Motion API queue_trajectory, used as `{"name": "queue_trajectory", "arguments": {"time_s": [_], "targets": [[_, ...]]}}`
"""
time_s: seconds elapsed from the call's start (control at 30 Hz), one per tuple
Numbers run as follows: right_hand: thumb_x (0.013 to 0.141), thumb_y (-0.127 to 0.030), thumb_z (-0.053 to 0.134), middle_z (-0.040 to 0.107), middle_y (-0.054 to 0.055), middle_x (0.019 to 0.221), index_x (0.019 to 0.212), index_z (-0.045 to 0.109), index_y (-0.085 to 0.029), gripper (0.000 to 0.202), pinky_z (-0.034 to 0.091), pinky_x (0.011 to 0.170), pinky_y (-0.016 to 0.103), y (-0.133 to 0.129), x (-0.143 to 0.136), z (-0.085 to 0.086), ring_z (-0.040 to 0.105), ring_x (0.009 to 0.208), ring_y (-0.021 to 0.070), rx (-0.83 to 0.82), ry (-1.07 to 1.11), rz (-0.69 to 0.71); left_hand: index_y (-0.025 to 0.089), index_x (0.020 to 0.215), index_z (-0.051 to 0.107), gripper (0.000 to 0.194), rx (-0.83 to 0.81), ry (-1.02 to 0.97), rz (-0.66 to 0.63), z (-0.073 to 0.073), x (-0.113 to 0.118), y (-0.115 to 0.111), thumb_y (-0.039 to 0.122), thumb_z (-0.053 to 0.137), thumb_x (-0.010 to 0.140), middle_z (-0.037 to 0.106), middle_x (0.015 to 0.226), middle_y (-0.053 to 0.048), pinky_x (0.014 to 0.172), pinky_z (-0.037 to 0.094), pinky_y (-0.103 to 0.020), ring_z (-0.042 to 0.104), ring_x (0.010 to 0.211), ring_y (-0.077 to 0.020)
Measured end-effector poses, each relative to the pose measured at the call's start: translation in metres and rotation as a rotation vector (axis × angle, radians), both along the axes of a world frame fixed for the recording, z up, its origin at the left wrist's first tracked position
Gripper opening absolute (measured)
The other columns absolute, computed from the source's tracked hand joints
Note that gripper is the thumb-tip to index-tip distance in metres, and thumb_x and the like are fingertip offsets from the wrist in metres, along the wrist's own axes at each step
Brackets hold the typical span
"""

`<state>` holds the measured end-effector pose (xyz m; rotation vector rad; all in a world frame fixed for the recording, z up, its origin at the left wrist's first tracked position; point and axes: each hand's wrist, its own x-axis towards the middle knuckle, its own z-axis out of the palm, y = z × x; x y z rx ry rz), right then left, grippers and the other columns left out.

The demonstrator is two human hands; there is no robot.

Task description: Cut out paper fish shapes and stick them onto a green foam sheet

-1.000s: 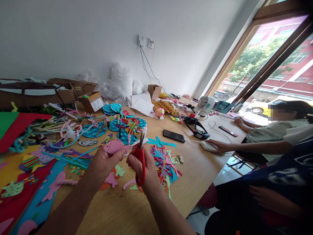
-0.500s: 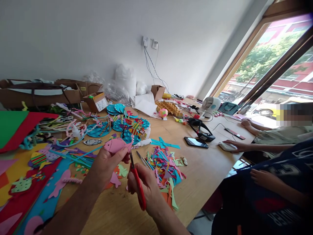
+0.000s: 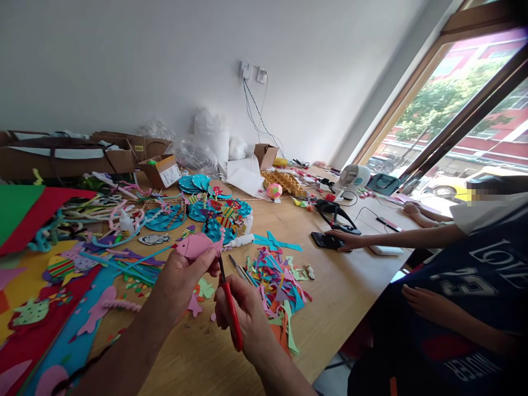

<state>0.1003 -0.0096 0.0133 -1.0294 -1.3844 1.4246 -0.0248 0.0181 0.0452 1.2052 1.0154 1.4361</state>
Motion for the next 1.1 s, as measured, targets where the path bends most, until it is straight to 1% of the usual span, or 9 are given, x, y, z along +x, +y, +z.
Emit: {"name": "queue_trajectory", "arguments": {"time_s": [0.2,0.33,0.53,0.67,0.8,0.97,1.1], "targets": [[0.08,-0.029,0.05,0.045,-0.005,0.046,0.061,0.045,-0.019,0.022,0.03,0.04,0.019,-0.001,0.002,0.002,0.041,0.041,0.0079,0.033,-0.038,-0.017,0.02,0.061,0.059,0.019,0.024,0.022,-0.007,-0.003,0.0,0.0,0.027,0.059,0.078,0.057,0.059,0.004,0.058,0.045,-0.022,0.053,0.058,-0.012],[0.08,-0.027,0.052,0.045,-0.006,0.047,0.06,0.045,-0.019,0.022,0.03,0.04,0.018,-0.001,0.003,0.001,0.041,0.041,0.0076,0.031,-0.055,-0.025,0.019,0.06,0.059,0.019,0.016,0.016,0.012,-0.004,0.001,0.0,0.026,0.06,0.078,0.058,0.058,0.004,0.057,0.044,-0.021,0.053,0.058,-0.0116],[0.082,-0.03,0.054,0.046,-0.006,0.049,0.064,0.047,-0.019,0.023,0.031,0.04,0.018,-0.001,0.004,-0.006,0.043,0.043,0.0078,0.028,-0.044,-0.01,0.019,0.061,0.061,0.018,-0.01,-0.013,0.008,-0.005,0.001,0.001,0.03,0.063,0.076,0.059,0.058,0.004,0.057,0.046,-0.022,0.054,0.058,-0.0123],[0.082,-0.035,0.057,0.045,-0.006,0.047,0.063,0.047,-0.018,0.027,0.031,0.04,0.018,-0.001,0.005,-0.005,0.042,0.041,0.0078,0.029,-0.052,-0.019,0.019,0.061,0.061,0.018,-0.011,-0.009,0.015,-0.007,0.001,0.001,0.028,0.062,0.076,0.059,0.058,0.003,0.057,0.046,-0.022,0.054,0.057,-0.0121],[0.081,-0.044,0.06,0.044,-0.006,0.046,0.062,0.046,-0.019,0.035,0.031,0.039,0.017,0.0,0.007,-0.003,0.042,0.04,0.0076,0.034,-0.058,-0.015,0.018,0.061,0.061,0.017,-0.003,-0.005,-0.001,-0.005,0.001,0.0,0.027,0.062,0.076,0.059,0.058,0.003,0.057,0.046,-0.022,0.054,0.058,-0.012],[0.082,-0.043,0.061,0.044,-0.006,0.044,0.061,0.045,-0.019,0.036,0.03,0.037,0.016,0.0,0.009,-0.005,0.04,0.038,0.0061,0.029,-0.061,-0.007,0.017,0.064,0.061,0.014,-0.046,-0.015,-0.046,0.001,0.0,-0.002,0.026,0.063,0.074,0.06,0.058,0.003,0.057,0.047,-0.023,0.055,0.058,-0.0123],[0.081,-0.044,0.062,0.043,-0.007,0.043,0.06,0.044,-0.019,0.037,0.029,0.036,0.016,0.0,0.01,-0.005,0.04,0.037,0.0058,0.028,-0.07,0.005,0.017,0.063,0.061,0.016,-0.054,-0.005,-0.081,0.001,-0.003,-0.002,0.027,0.062,0.075,0.059,0.058,0.002,0.057,0.047,-0.023,0.054,0.058,-0.0124]]}}
